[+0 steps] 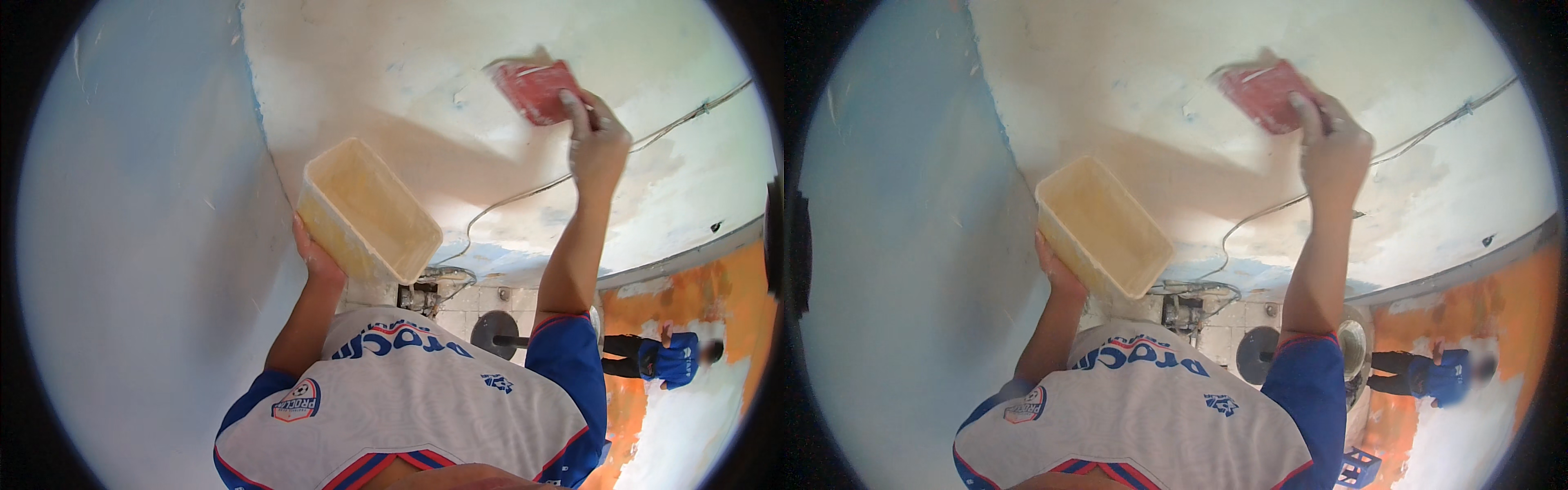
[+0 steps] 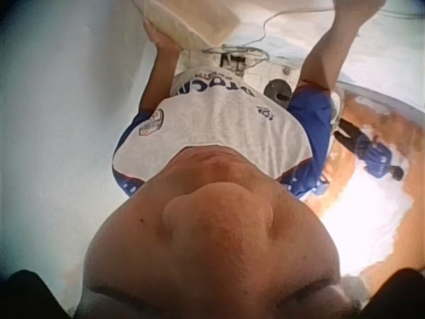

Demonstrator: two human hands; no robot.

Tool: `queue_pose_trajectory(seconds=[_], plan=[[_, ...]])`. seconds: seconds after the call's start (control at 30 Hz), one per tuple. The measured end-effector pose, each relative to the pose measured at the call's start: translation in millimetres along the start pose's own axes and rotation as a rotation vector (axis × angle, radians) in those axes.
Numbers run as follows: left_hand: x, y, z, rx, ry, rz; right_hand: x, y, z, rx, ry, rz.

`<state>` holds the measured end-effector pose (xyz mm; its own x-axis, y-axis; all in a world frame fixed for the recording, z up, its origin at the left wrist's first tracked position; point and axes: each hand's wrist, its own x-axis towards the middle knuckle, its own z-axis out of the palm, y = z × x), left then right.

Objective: The person patches a wall by applying a substance from a container onto a ceiling surface using a red spreading tool, and then uses the tool to gather more material from the container.

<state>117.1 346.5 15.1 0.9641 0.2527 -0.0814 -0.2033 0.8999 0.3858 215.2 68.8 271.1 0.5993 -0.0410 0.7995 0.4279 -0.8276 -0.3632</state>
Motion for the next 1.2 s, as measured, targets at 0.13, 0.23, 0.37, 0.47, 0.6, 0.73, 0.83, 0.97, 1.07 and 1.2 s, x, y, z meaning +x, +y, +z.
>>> queue_pose_trajectory(seconds=[0.13,0.23,0.37,0.47,0.6,0.73,0.83,0.97,1.07,1.2], plan=[[-0.7,3.1,-19.4,-0.016,-0.042,0.018,-6.9,-15.3,-12.3,0.009,-0.079,0.119],[-2.8,8.4,-23.2,-0.037,-0.062,-0.008,-26.9,-9.0,17.0,-0.190,-0.213,-0.159],[-7.0,12.3,-22.9,-0.003,-0.006,-0.007,-10.2,-22.8,-10.2,-0.032,0.004,0.073],[-4.8,12.8,-33.3,-0.029,-0.072,-0.026,-16.0,0.6,-16.2,0.237,-0.008,0.166],[-3.7,12.3,-36.2,-0.027,-0.027,-0.036,-43.3,-11.6,9.3,0.014,-0.267,0.015],[-6.0,15.6,-36.7,-0.048,-0.063,-0.035,-25.6,1.4,9.6,0.187,-0.002,0.081],[-5.0,15.4,-43.2,-0.054,-0.055,-0.019,-33.1,16.7,11.4,0.400,-0.010,0.165],[-1.9,14.8,-49.2,-0.044,-0.046,-0.012,-45.5,10.5,31.2,-0.095,-0.363,0.028],[-6.9,15.5,-44.7,-0.019,-0.006,-0.003,-40.4,25.3,26.3,0.255,0.043,0.198],[-5.9,13.7,-49.0,-0.026,-0.042,-0.008,-53.3,31.5,27.3,0.189,-0.128,0.006]])
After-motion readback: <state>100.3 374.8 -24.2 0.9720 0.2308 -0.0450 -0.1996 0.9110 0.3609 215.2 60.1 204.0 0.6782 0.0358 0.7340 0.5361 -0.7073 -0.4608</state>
